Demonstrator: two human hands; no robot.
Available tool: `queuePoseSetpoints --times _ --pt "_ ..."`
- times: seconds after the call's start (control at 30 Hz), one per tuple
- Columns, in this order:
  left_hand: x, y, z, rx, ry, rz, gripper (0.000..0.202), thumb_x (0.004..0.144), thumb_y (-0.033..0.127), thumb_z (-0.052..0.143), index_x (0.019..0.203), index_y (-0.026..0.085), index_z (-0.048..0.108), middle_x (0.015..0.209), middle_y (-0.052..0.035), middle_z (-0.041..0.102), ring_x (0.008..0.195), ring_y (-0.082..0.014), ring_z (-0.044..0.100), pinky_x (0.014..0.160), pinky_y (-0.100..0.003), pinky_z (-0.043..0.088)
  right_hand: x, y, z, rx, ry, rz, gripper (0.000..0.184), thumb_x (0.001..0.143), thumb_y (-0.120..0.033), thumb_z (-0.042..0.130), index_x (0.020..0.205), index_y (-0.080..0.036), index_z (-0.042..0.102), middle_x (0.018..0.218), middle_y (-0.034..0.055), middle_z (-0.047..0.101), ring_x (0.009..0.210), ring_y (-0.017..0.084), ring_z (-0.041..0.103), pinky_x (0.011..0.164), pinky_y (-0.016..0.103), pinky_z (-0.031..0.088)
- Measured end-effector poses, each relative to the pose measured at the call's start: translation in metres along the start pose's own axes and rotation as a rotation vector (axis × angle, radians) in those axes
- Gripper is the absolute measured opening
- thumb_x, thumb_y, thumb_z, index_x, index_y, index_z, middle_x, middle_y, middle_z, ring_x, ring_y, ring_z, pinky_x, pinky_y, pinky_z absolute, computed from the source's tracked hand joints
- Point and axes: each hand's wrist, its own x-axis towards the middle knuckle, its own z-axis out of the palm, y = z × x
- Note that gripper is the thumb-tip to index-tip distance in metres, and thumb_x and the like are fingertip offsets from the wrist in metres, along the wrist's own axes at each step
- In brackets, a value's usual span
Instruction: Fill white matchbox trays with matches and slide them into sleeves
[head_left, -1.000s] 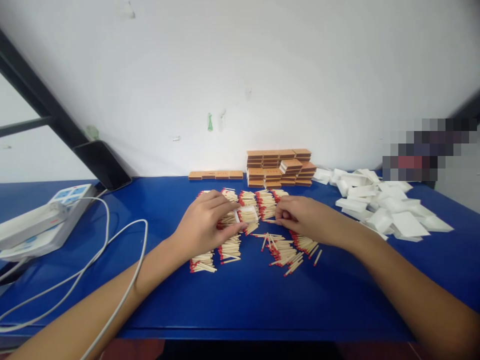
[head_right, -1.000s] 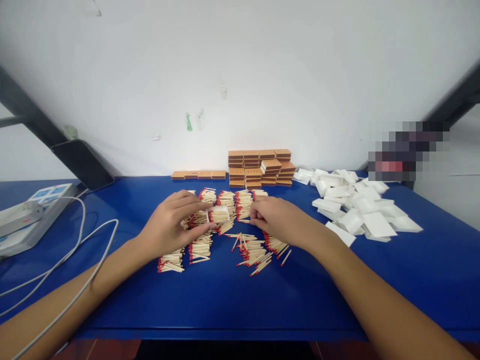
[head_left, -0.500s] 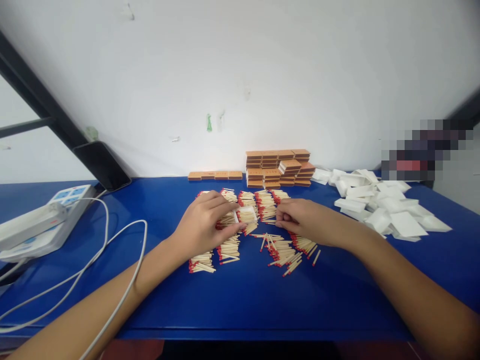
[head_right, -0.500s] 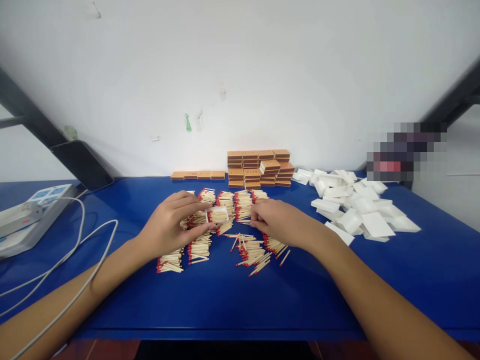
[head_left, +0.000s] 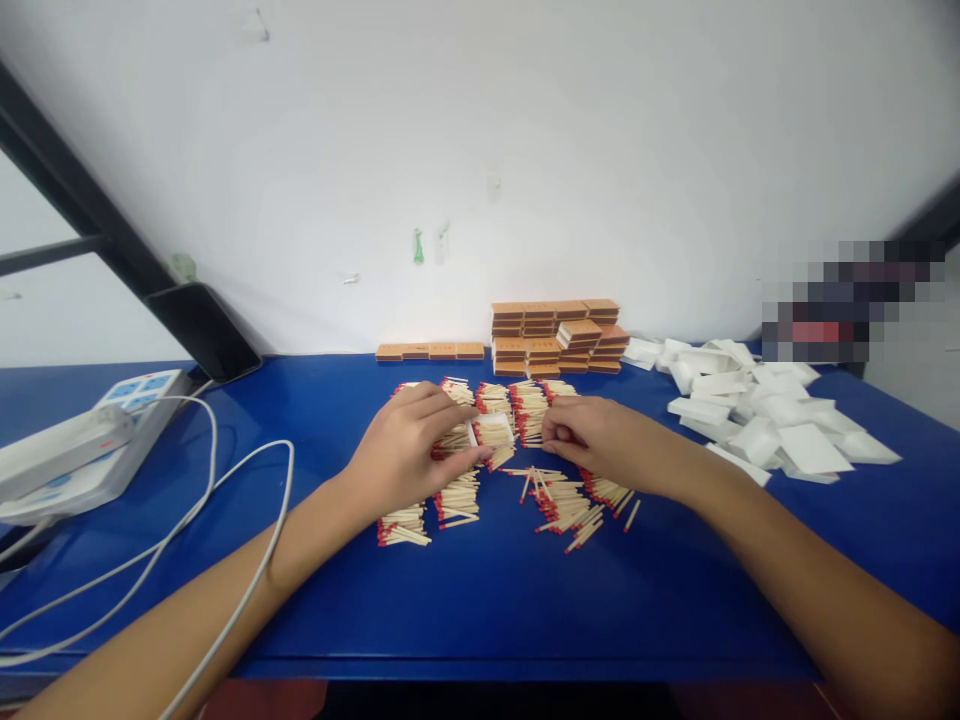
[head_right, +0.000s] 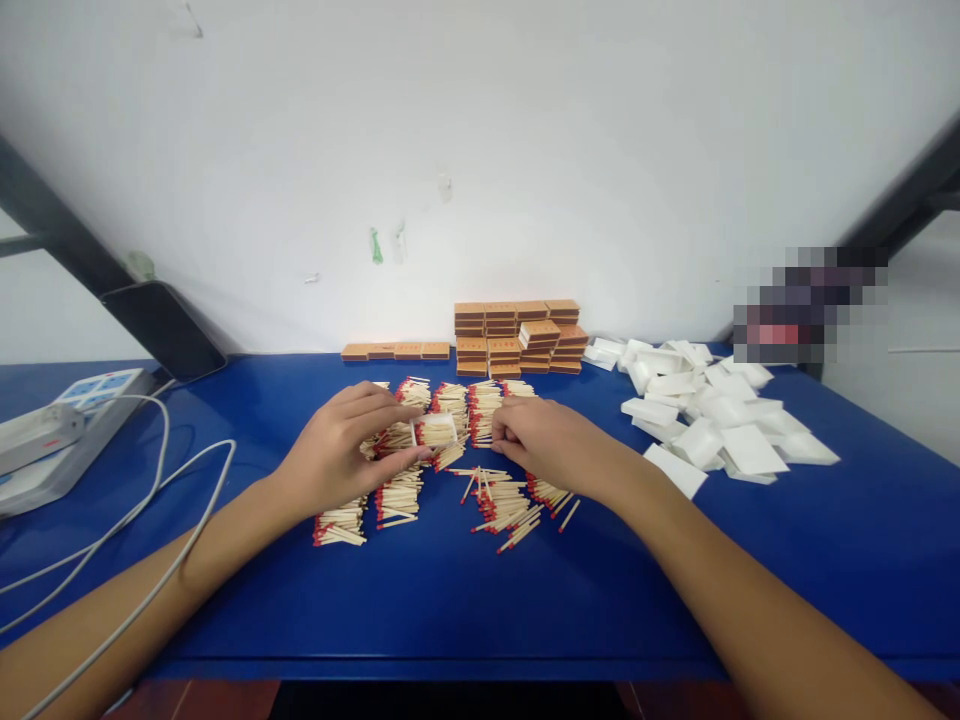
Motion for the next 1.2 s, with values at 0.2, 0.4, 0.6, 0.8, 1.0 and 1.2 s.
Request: queuePoseSetpoints --times 0.2,0.4,0.6,0.8,1.0,1.2 --pt "-0.002 -0.001 0.001 -0.010 -0.002 0.009 0.035 0.097 0.044 0.070 0.116 0.014 0.072 0.094 -0.0087 0.075 0.090 -0.0241 0.065 0.083 -0.041 0.053 -0.005 -0.003 -0.008 0.039 0.012 -0.028 0.019 0.103 -0.028 0.050 0.087 -0.021 0.058 0.089 0.0050 0.066 0.079 0.019 0.058 0.071 0.032 0.041" --pt "-0.001 0.004 0.003 -0.038 0.005 0.016 0.037 0.097 0.045 0.071 0.115 0.013 0.073 0.088 -0.0084 0.073 0.085 -0.0235 0.064 0.080 -0.041 0.053 -0.006 -0.032 -0.014 0.125 0.248 -0.099 0.018 0.105 -0.032 0.053 0.092 -0.022 0.060 0.090 0.0043 0.063 0.079 0.018 0.060 0.071 0.030 0.043" --pt "0.001 0.011 0.004 -0.084 0.002 0.024 0.037 0.096 0.044 0.071 0.116 0.013 0.072 0.091 -0.0096 0.074 0.089 -0.0243 0.066 0.083 -0.041 0.055 -0.002 -0.049 -0.001 0.091 0.252 -0.158 0.015 0.105 -0.027 0.051 0.094 -0.021 0.060 0.094 0.0055 0.065 0.077 0.018 0.061 0.072 0.031 0.044" --pt "0.000 0.012 0.004 -0.131 -0.008 -0.006 0.036 0.096 0.042 0.072 0.118 0.015 0.072 0.094 -0.0095 0.075 0.091 -0.0239 0.066 0.084 -0.041 0.055 -0.007 -0.040 -0.013 0.200 0.227 -0.139 0.034 0.097 -0.046 0.070 0.122 -0.024 0.063 0.120 0.0080 0.067 0.108 0.024 0.062 0.091 0.035 0.048" --pt "0.007 0.013 -0.011 -0.092 -0.016 0.023 0.045 0.092 0.048 0.075 0.123 0.015 0.070 0.103 -0.0103 0.076 0.099 -0.0264 0.068 0.090 -0.046 0.056 -0.010 -0.043 -0.015 0.205 0.134 -0.133 0.023 0.092 -0.036 0.074 0.109 -0.021 0.070 0.096 0.0038 0.068 0.082 0.019 0.061 0.072 0.031 0.046" --pt "0.014 0.075 -0.035 -0.219 0.153 -0.028 0.034 0.092 0.033 0.076 0.123 0.019 0.070 0.116 -0.0101 0.075 0.110 -0.0275 0.067 0.099 -0.050 0.055 -0.018 -0.065 -0.008 0.236 -0.018 -0.261 0.009 0.084 -0.025 0.074 0.091 -0.022 0.069 0.093 0.0024 0.070 0.083 0.020 0.064 0.071 0.030 0.047"
